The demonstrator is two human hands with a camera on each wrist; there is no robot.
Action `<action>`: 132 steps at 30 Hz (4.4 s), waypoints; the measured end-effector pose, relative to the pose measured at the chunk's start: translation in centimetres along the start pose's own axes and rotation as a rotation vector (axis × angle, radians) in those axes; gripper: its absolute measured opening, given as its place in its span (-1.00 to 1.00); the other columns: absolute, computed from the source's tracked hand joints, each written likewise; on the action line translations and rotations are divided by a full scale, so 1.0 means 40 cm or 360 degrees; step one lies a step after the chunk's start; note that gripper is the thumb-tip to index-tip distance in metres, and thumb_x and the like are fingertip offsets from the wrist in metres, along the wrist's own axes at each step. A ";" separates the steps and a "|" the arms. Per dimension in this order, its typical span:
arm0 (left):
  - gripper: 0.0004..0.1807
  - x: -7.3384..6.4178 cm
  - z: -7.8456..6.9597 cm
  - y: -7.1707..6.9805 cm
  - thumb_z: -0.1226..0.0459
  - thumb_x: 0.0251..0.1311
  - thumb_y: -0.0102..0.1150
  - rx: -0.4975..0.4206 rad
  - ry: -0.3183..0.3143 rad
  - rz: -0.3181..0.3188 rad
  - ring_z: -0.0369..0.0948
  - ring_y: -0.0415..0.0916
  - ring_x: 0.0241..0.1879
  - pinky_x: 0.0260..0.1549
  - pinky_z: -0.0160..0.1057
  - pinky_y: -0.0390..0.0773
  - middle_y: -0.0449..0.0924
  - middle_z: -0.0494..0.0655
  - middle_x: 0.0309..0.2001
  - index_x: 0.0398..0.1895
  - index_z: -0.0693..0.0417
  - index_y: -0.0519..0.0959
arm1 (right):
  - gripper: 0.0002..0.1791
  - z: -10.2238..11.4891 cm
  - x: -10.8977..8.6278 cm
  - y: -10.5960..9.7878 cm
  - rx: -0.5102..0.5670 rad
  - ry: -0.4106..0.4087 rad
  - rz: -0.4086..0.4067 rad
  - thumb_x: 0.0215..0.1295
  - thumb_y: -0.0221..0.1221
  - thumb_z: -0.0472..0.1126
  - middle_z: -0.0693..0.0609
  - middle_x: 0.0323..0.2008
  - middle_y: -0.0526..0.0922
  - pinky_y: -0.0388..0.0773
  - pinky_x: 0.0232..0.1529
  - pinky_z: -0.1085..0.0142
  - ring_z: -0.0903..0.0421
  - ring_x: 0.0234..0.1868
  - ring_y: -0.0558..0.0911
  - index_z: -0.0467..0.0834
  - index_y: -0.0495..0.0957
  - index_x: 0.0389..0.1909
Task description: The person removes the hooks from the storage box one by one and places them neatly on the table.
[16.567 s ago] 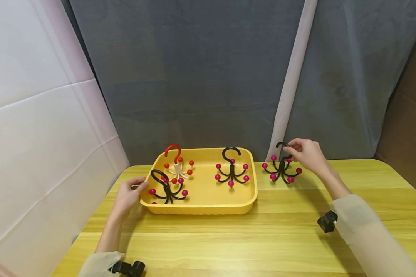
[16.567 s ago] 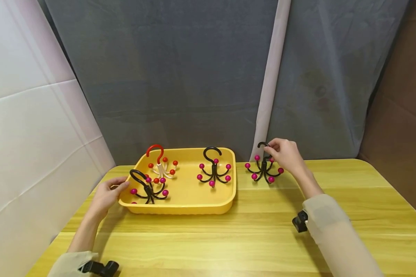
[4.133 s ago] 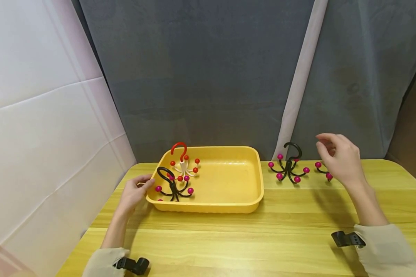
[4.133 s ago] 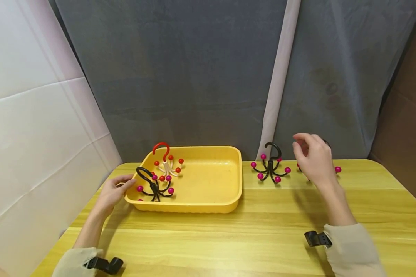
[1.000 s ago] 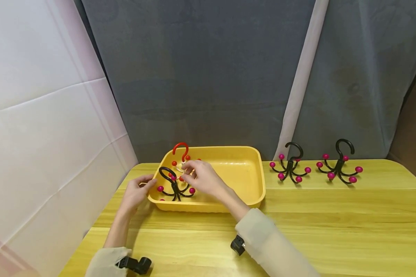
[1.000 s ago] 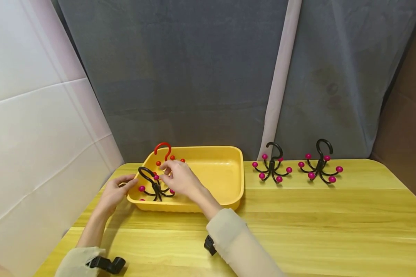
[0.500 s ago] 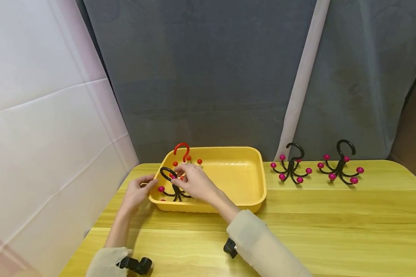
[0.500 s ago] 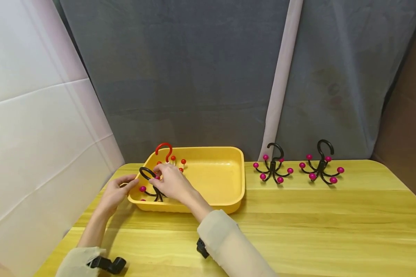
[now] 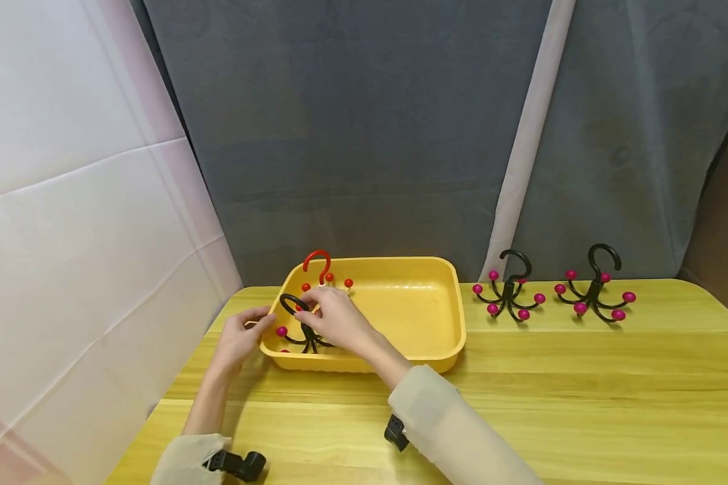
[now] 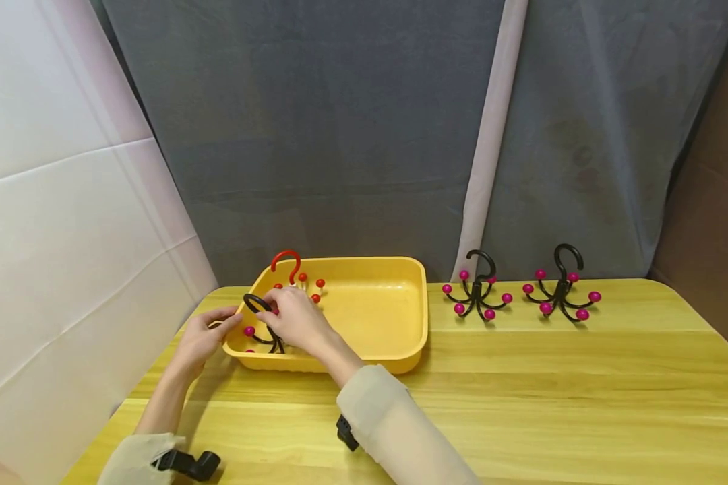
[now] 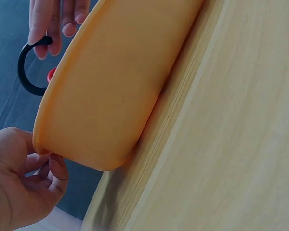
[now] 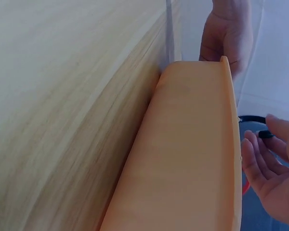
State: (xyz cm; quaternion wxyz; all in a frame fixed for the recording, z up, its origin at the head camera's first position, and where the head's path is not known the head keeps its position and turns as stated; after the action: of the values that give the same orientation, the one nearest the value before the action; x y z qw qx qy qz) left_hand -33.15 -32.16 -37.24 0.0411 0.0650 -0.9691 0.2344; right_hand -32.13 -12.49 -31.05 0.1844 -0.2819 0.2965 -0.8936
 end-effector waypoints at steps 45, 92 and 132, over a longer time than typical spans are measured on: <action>-0.51 -0.002 0.006 0.004 0.24 0.45 0.16 -0.0030 -0.0039 0.0026 -0.22 0.52 -0.19 -0.25 -0.43 0.58 0.55 0.30 0.05 0.26 0.47 0.46 | -0.82 0.023 -0.075 -0.212 0.0247 -0.0191 -0.0518 0.31 0.35 -0.25 -0.03 -0.30 0.76 0.61 -0.33 0.42 0.19 -0.39 0.68 -0.27 0.75 -0.16; -0.49 0.004 0.007 0.002 0.23 0.44 0.18 -0.0019 -0.0024 0.0035 -0.21 0.51 -0.16 -0.26 -0.43 0.56 0.56 0.22 0.04 0.27 0.46 0.45 | -0.74 -0.047 -0.276 -0.496 0.0295 -0.0216 -0.0845 0.20 0.37 -0.43 -0.12 -0.21 0.74 0.66 -0.18 0.37 0.11 -0.25 0.75 -0.37 0.71 -0.07; -0.49 0.001 0.004 0.002 0.23 0.43 0.19 -0.0039 -0.0044 0.0032 -0.30 0.49 -0.21 -0.28 -0.45 0.54 0.58 0.17 0.01 0.28 0.45 0.45 | -0.75 -0.144 -0.464 -0.646 -0.0026 -0.0049 -0.0967 0.18 0.34 -0.53 0.11 -0.29 0.75 0.60 -0.26 0.54 0.36 -0.35 0.70 -0.36 0.72 -0.10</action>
State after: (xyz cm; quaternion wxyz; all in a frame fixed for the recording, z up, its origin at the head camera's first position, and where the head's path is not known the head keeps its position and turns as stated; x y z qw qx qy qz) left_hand -33.22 -32.18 -37.42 0.0260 0.0580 -0.9730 0.2219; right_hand -25.51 18.72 -25.81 -0.0891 -0.3727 0.2028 -0.9011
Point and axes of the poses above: each hand's wrist, its own x-axis towards the middle knuckle, its own y-axis out of the palm, z = x × y, the point moved 7 cm from there along x, towards the middle knuckle
